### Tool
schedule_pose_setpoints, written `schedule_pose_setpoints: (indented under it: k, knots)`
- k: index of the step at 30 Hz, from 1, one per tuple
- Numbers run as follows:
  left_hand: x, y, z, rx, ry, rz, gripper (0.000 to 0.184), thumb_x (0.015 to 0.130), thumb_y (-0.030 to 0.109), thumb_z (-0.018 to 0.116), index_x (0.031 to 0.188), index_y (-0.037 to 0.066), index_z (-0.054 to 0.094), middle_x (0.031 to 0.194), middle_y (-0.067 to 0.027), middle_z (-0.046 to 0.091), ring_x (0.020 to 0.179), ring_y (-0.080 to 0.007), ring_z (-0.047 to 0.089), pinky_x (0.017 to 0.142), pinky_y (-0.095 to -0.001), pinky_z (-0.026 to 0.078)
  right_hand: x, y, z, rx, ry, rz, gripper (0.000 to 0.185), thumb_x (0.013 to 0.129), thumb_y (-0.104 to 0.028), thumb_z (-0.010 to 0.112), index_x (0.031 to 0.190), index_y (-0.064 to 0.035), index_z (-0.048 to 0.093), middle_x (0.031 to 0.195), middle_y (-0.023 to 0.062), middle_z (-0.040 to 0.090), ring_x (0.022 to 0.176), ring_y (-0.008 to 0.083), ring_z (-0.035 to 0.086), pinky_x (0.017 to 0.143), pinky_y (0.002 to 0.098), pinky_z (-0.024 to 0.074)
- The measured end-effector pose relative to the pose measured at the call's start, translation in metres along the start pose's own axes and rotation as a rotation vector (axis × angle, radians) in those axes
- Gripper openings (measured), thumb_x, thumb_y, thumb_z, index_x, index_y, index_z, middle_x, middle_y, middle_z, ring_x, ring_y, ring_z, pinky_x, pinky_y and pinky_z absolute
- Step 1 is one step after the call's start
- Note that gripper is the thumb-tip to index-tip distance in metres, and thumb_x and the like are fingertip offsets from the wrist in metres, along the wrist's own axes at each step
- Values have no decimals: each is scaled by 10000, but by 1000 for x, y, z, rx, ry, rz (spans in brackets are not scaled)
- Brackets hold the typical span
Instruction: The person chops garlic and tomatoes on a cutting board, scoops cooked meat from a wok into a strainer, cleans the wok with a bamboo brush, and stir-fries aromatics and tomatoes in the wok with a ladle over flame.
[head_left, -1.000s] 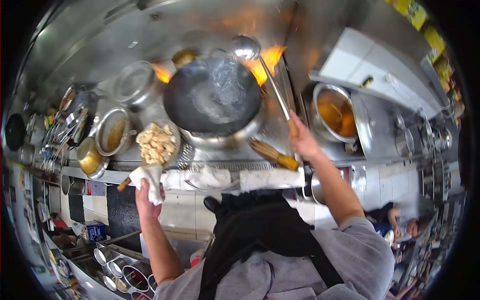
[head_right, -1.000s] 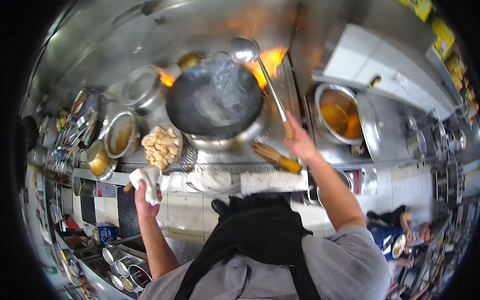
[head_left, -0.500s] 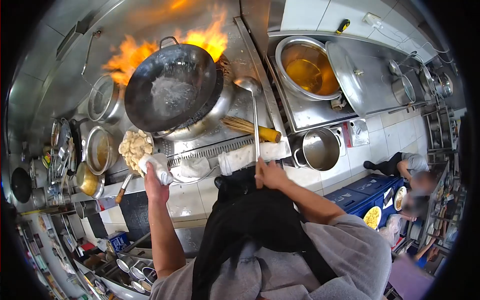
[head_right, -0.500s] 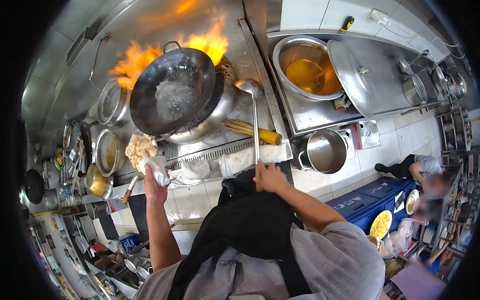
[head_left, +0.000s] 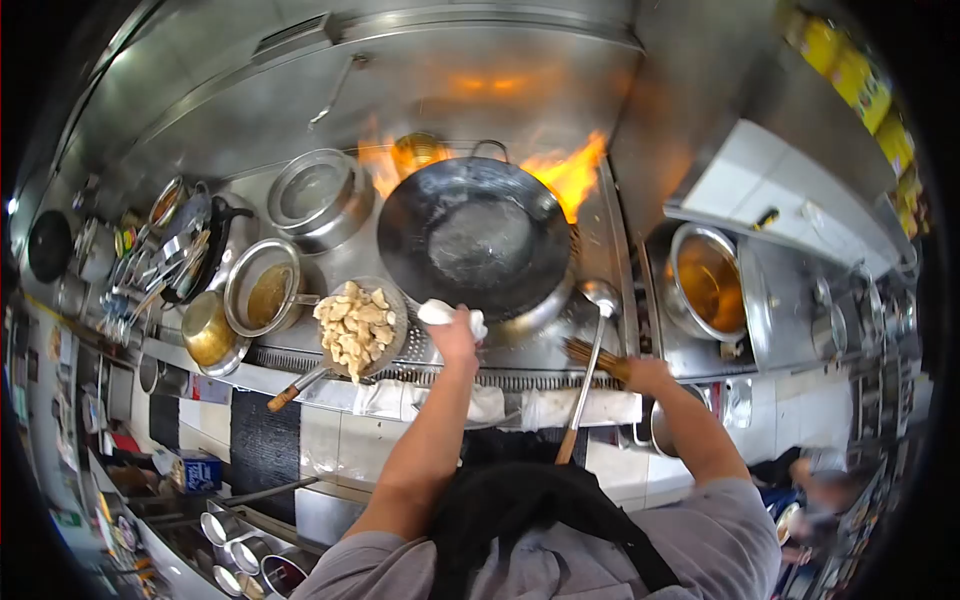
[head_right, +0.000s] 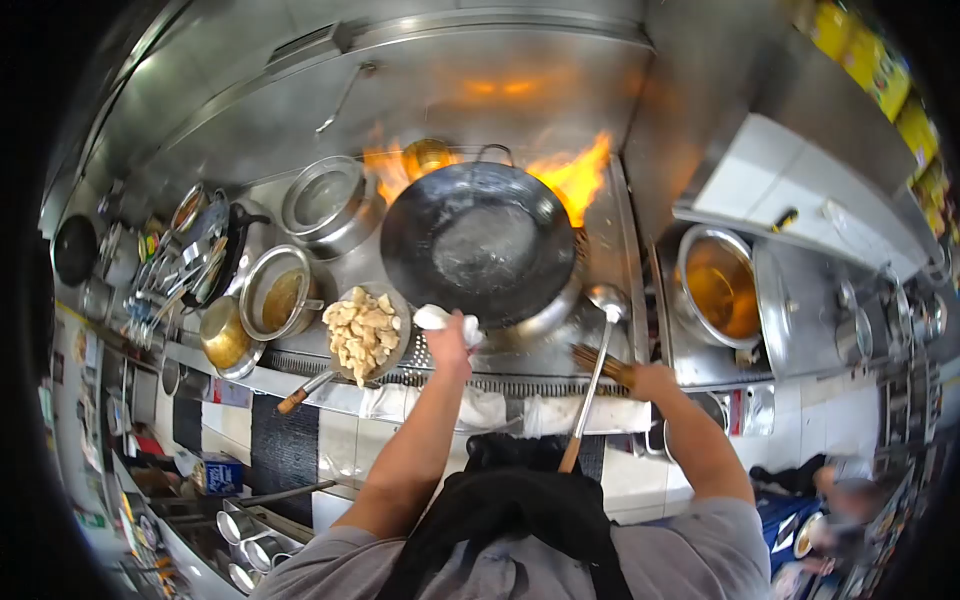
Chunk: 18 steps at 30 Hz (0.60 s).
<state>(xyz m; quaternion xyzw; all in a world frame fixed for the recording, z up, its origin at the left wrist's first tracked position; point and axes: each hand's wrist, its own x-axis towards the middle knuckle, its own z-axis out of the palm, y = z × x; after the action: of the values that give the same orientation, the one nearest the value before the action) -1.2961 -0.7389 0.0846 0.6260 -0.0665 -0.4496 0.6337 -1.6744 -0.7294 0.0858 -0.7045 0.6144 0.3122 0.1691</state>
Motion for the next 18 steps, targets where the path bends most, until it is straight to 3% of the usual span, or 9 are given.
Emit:
schedule_pose_setpoints:
  k: [1,3,7,9,11,13,14,16,18]
  knots:
    - [21,-7,-12,11,-82,72,424,814,102,646,1184,28,453,935,-124,622,689,-215,634,518,-352,510,-10,13,-11,47,7,33,556,707,-384,665,1219,-172,618,1145,138,693,1039,314,679,868,444,543]
    - [58,-4,-31,104,0,223,425,780,77,614,1179,-19,503,986,-146,647,791,-262,652,662,-384,535,-46,41,-50,199,-159,100,605,651,-431,720,1147,-88,661,1046,151,718,954,334,688,805,431,548]
    - [110,34,-61,302,-121,215,372,760,127,619,1074,-71,587,982,-190,678,915,-285,657,818,-404,513,-116,47,-114,629,18,95,644,750,-371,735,1291,-48,600,1086,171,705,989,307,685,833,382,538]
    - [112,42,-64,483,-27,248,363,766,137,624,1060,-73,590,959,-191,679,932,-323,661,862,-423,499,-109,14,-133,790,331,-322,651,833,-330,709,1396,-67,514,1144,177,689,1044,285,675,890,372,516]
    - [101,43,-62,420,-73,310,451,773,173,653,1133,-76,544,1000,-230,668,970,-373,653,893,-440,487,-65,-37,-158,527,452,-398,655,866,-363,689,1446,-155,466,1189,164,674,1088,308,657,942,372,495]
    - [73,45,-52,329,66,429,605,769,237,692,1224,-82,454,1048,-277,644,984,-406,640,902,-434,484,-20,-113,-193,253,381,-435,539,900,-471,591,1401,-284,519,1222,155,653,1092,367,632,955,433,495]
    - [76,38,-54,389,53,418,685,770,266,696,1268,-85,382,1086,-322,619,1021,-442,625,924,-451,472,7,-154,-207,175,251,-437,512,905,-496,556,1365,-271,560,1234,153,647,1093,375,626,959,458,487]
    - [78,38,-58,485,70,375,655,774,255,682,1250,-89,393,1090,-332,615,1033,-459,616,928,-469,468,97,-213,-193,184,368,-526,514,912,-496,542,1362,-249,574,1208,136,667,1105,388,618,989,474,471]
    - [81,44,-58,559,41,333,598,778,229,651,1209,-104,405,1070,-362,610,1039,-509,593,930,-519,455,172,-273,-207,329,553,-501,518,925,-457,542,1384,-218,555,1108,163,701,951,366,688,850,466,549]
